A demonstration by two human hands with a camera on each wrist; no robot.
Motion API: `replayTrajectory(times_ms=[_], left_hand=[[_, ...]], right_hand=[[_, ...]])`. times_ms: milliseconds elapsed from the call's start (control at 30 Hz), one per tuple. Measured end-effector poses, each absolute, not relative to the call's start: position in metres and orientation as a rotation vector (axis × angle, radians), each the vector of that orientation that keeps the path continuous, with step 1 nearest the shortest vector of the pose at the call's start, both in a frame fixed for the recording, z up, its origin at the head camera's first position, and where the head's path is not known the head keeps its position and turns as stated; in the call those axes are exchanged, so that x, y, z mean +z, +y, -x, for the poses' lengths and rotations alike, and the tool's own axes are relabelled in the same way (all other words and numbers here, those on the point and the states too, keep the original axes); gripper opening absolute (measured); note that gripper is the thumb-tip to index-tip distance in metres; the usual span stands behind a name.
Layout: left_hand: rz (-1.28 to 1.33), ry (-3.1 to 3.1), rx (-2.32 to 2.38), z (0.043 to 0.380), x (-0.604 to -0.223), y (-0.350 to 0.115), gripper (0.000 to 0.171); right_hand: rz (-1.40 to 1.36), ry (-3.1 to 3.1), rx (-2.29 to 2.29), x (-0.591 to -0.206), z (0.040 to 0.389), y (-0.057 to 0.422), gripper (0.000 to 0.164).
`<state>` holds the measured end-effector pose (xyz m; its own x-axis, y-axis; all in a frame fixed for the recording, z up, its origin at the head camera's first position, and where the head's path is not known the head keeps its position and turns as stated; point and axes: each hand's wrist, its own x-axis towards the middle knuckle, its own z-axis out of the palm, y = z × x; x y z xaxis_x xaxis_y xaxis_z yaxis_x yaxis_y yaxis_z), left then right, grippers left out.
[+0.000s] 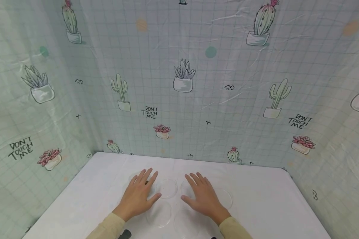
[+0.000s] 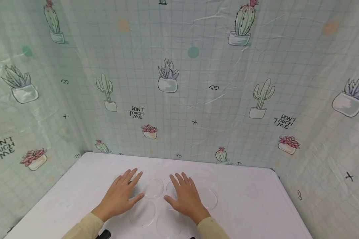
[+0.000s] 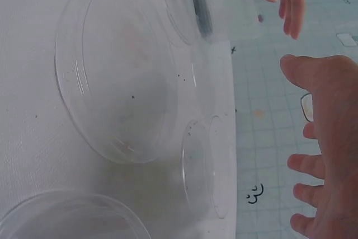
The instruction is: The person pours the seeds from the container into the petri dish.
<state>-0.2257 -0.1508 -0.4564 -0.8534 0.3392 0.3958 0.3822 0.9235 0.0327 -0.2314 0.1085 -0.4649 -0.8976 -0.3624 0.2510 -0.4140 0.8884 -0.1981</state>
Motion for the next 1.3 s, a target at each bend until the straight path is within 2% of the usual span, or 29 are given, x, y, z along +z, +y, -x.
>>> replayTrajectory(times_ms=[1300], left_hand=[[0.438, -2.616, -0.206, 0.229, -0.474, -0.179, 0.078]], right_hand=[[-0.591, -2.907, 0.451, -0.477, 0.246, 0.079, 0.071]])
